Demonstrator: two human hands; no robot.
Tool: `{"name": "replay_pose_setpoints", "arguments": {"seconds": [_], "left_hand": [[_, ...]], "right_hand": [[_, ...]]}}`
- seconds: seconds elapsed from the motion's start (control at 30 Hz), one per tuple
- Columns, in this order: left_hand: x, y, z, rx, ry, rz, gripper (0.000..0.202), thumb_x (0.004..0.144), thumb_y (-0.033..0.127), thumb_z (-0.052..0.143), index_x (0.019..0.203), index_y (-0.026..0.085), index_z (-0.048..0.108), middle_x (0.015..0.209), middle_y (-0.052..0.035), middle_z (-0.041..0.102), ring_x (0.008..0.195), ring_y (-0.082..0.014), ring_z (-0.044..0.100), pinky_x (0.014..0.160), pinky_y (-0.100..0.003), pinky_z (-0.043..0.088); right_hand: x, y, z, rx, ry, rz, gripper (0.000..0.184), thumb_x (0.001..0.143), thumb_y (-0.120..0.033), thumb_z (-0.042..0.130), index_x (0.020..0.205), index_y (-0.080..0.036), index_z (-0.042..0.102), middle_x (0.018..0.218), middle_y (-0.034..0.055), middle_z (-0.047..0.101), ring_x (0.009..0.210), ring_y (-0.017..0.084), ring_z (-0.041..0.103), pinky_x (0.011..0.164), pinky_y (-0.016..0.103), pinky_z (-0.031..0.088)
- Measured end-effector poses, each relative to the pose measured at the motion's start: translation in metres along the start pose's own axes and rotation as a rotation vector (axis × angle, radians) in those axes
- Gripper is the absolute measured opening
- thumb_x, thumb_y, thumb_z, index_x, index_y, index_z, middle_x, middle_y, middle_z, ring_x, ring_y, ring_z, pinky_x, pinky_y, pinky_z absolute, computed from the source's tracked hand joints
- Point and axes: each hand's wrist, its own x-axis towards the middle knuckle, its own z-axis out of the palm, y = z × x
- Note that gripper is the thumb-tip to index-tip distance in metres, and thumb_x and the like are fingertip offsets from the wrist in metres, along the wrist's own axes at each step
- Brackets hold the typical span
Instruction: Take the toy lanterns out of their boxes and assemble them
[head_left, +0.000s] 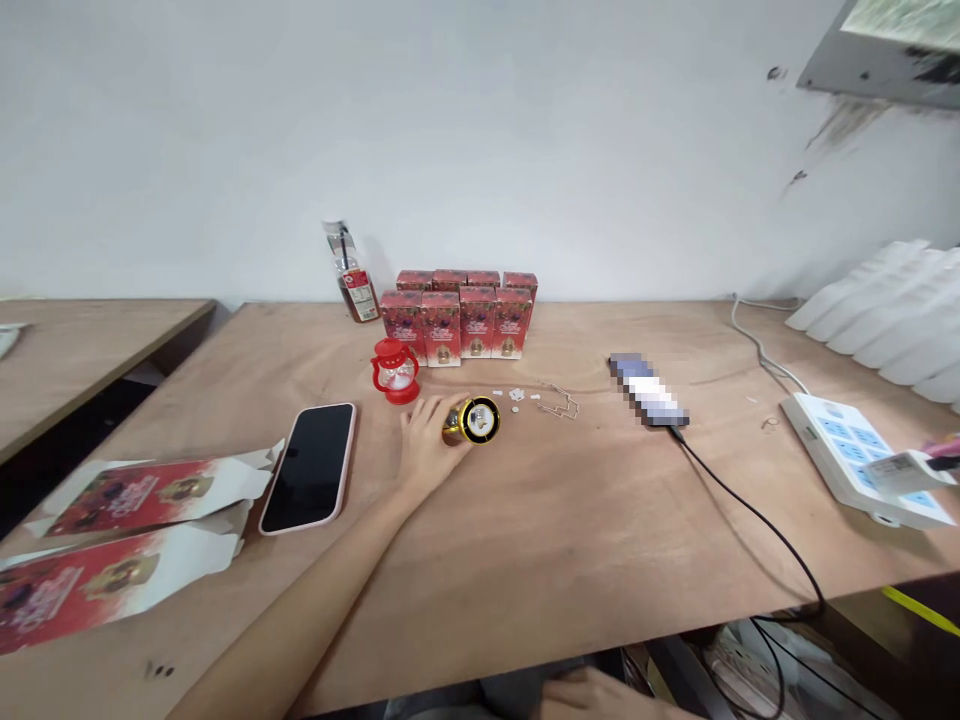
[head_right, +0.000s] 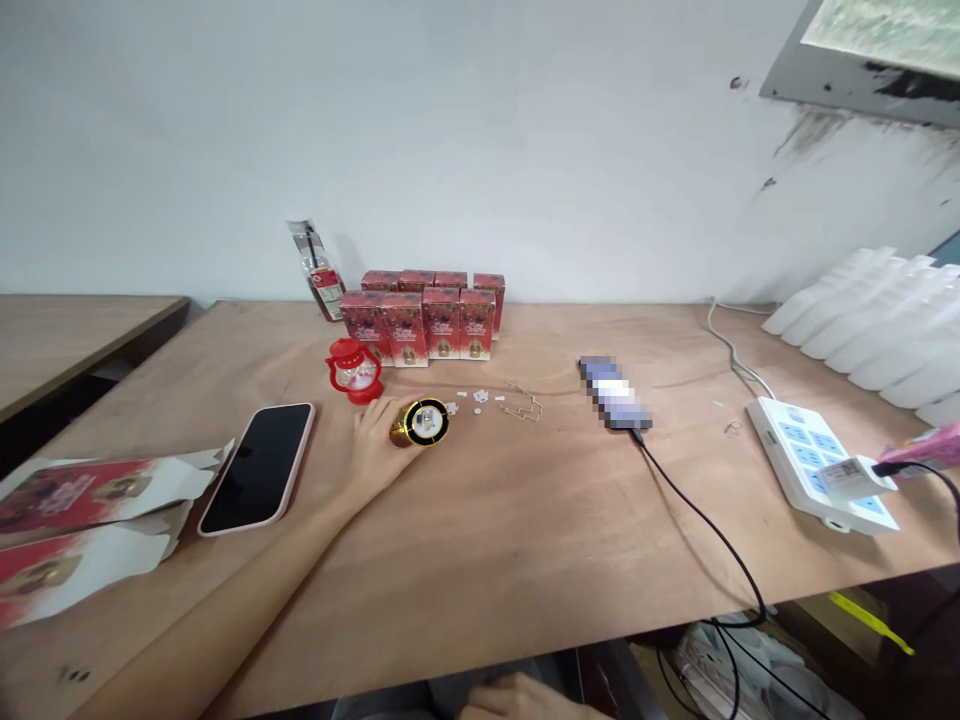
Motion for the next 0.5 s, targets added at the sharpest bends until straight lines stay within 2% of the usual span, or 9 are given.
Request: {"name": "replay_pose_setpoints", "arguments": {"seconds": [0.03, 0.1, 0.13, 0.17, 0.2, 0.23, 0.3, 0.37, 0.5], "left_hand": [[0.0, 0.0, 0.0, -0.013, -0.011, 0.02, 0.043, 0.072, 0.024, 0.065, 0.113, 0.025, 0.054, 0.107, -0.0031, 0.063, 0.097, -0.0219, 0.054, 0.075, -0.032, 0.031], [-0.001, 0.0, 0.0, -0.022, -0.026, 0.07, 0.043, 0.072, 0.023, 0.065, 0.113, 0.025, 0.054, 0.107, -0.0029, 0.064, 0.096, -0.0211, 0.054, 0.075, -0.032, 0.03], [-0.001, -0.001, 0.001, -0.021, -0.028, 0.096, 0.043, 0.072, 0.022, 0.065, 0.114, 0.025, 0.054, 0.107, -0.0028, 0.064, 0.096, -0.0209, 0.054, 0.075, -0.032, 0.03], [-0.001, -0.001, 0.001, -0.019, -0.031, 0.117, 0.043, 0.072, 0.022, 0.065, 0.114, 0.025, 0.054, 0.106, -0.0027, 0.064, 0.096, -0.0206, 0.054, 0.075, -0.032, 0.03], [-0.002, -0.001, 0.001, -0.019, -0.031, 0.13, 0.043, 0.073, 0.022, 0.065, 0.114, 0.025, 0.054, 0.106, -0.0026, 0.064, 0.096, -0.0204, 0.054, 0.075, -0.032, 0.03], [-0.002, -0.002, 0.002, -0.019, -0.028, 0.134, 0.042, 0.073, 0.023, 0.065, 0.114, 0.025, 0.055, 0.106, -0.0024, 0.064, 0.096, -0.0202, 0.054, 0.075, -0.032, 0.029], [-0.002, -0.002, 0.002, -0.022, -0.023, 0.128, 0.042, 0.073, 0.025, 0.066, 0.114, 0.025, 0.055, 0.106, -0.002, 0.064, 0.094, -0.0197, 0.054, 0.075, -0.032, 0.029], [-0.002, -0.001, 0.001, -0.025, -0.025, 0.119, 0.042, 0.073, 0.027, 0.066, 0.114, 0.025, 0.055, 0.107, -0.0023, 0.064, 0.094, -0.0197, 0.054, 0.075, -0.032, 0.029], [-0.002, 0.001, 0.0, -0.026, -0.051, 0.117, 0.039, 0.076, 0.028, 0.064, 0.114, 0.025, 0.055, 0.108, -0.0037, 0.064, 0.096, -0.0205, 0.054, 0.076, -0.033, 0.03]], "right_hand": [[0.013, 0.004, -0.023, 0.024, 0.119, -0.037, 0.013, 0.092, -0.022, 0.051, 0.085, -0.018, 0.061, 0.062, -0.0027, 0.062, 0.053, 0.008, 0.057, 0.053, 0.018, 0.046], [0.043, 0.019, -0.067, -0.07, 0.327, -0.041, 0.014, 0.093, -0.024, 0.049, 0.1, -0.02, 0.061, 0.078, 0.0029, 0.069, 0.069, 0.014, 0.063, 0.062, 0.025, 0.049], [0.059, 0.03, -0.086, -0.105, 0.448, 0.026, 0.015, 0.093, -0.023, 0.048, 0.099, -0.021, 0.061, 0.081, 0.0033, 0.069, 0.072, 0.014, 0.064, 0.062, 0.025, 0.05], [0.076, 0.043, -0.101, -0.109, 0.509, 0.136, 0.015, 0.094, -0.022, 0.048, 0.098, -0.022, 0.062, 0.084, 0.0035, 0.069, 0.073, 0.013, 0.063, 0.062, 0.024, 0.049], [0.092, 0.057, -0.112, -0.101, 0.602, 0.19, 0.011, 0.092, -0.022, 0.051, 0.093, -0.021, 0.062, 0.079, 0.0027, 0.067, 0.069, 0.013, 0.062, 0.059, 0.023, 0.049], [0.107, 0.07, -0.119, -0.103, 0.703, 0.186, 0.01, 0.09, -0.022, 0.054, 0.086, -0.02, 0.063, 0.074, 0.0023, 0.065, 0.066, 0.013, 0.061, 0.057, 0.023, 0.048], [0.129, 0.093, -0.122, -0.116, 0.725, 0.153, 0.011, 0.09, -0.02, 0.055, 0.082, -0.018, 0.062, 0.073, 0.0032, 0.064, 0.068, 0.013, 0.06, 0.061, 0.024, 0.049], [0.141, 0.107, -0.114, -0.147, 0.737, 0.11, 0.012, 0.089, -0.018, 0.054, 0.08, -0.017, 0.063, 0.074, 0.0042, 0.064, 0.069, 0.014, 0.06, 0.063, 0.026, 0.049], [0.147, 0.114, -0.095, -0.173, 0.812, 0.1, 0.011, 0.089, -0.016, 0.054, 0.082, -0.017, 0.063, 0.076, 0.0045, 0.062, 0.071, 0.014, 0.059, 0.064, 0.025, 0.05]]}}
